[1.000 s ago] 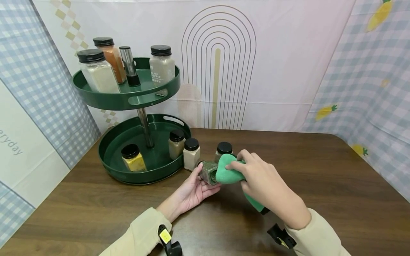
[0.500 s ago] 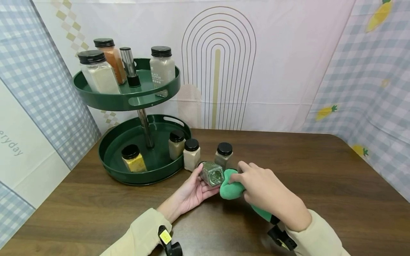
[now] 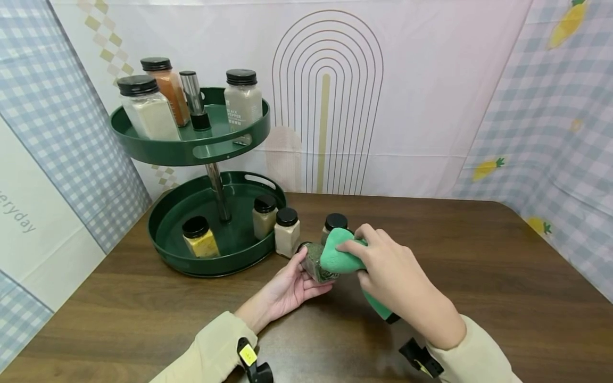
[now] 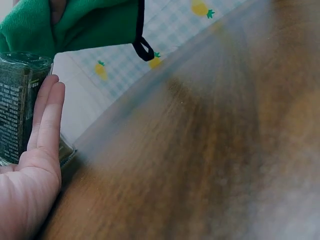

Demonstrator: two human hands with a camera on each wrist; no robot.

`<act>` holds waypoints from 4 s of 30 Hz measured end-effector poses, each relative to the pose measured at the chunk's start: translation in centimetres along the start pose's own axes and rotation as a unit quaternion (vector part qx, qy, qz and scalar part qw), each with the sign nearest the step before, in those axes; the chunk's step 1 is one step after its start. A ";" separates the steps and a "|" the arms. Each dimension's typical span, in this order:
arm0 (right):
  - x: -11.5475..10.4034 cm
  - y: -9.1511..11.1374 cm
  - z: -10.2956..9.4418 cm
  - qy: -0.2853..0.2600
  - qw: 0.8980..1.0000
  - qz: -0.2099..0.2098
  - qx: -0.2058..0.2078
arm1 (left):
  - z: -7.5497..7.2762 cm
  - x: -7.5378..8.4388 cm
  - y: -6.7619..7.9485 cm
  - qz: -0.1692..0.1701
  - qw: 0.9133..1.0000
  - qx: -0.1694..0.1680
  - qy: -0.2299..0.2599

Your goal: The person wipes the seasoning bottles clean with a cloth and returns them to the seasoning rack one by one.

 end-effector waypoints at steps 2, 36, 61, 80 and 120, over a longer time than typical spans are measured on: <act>-0.1 0.1 0.2 0.005 1.000 -0.005 -0.008 | 0.0 0.0 0.0 0.002 1.000 -0.001 -0.006; -0.8 0.2 0.2 0.017 0.998 -0.045 0.036 | -0.1 0.0 -0.1 0.001 1.000 -0.002 0.010; -0.7 0.8 0.6 0.058 0.992 -0.066 -0.093 | -0.2 0.0 -0.1 0.002 1.000 0.004 0.027; -1.8 0.4 1.0 -0.047 0.991 -0.118 0.038 | 0.0 0.0 -0.1 -0.004 1.000 -0.015 0.023; -1.7 0.7 -0.3 -0.134 0.976 -0.164 -0.044 | -0.1 -0.4 -0.2 0.001 1.000 0.000 0.003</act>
Point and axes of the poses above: each hand's wrist, its own y-axis away from the middle knuckle, its own z-axis out of the palm, x = y × z, the point moved 2 cm from there along -y, towards the middle knuckle, and after that the axes turned 15 degrees about x, right-handed, at the moved point
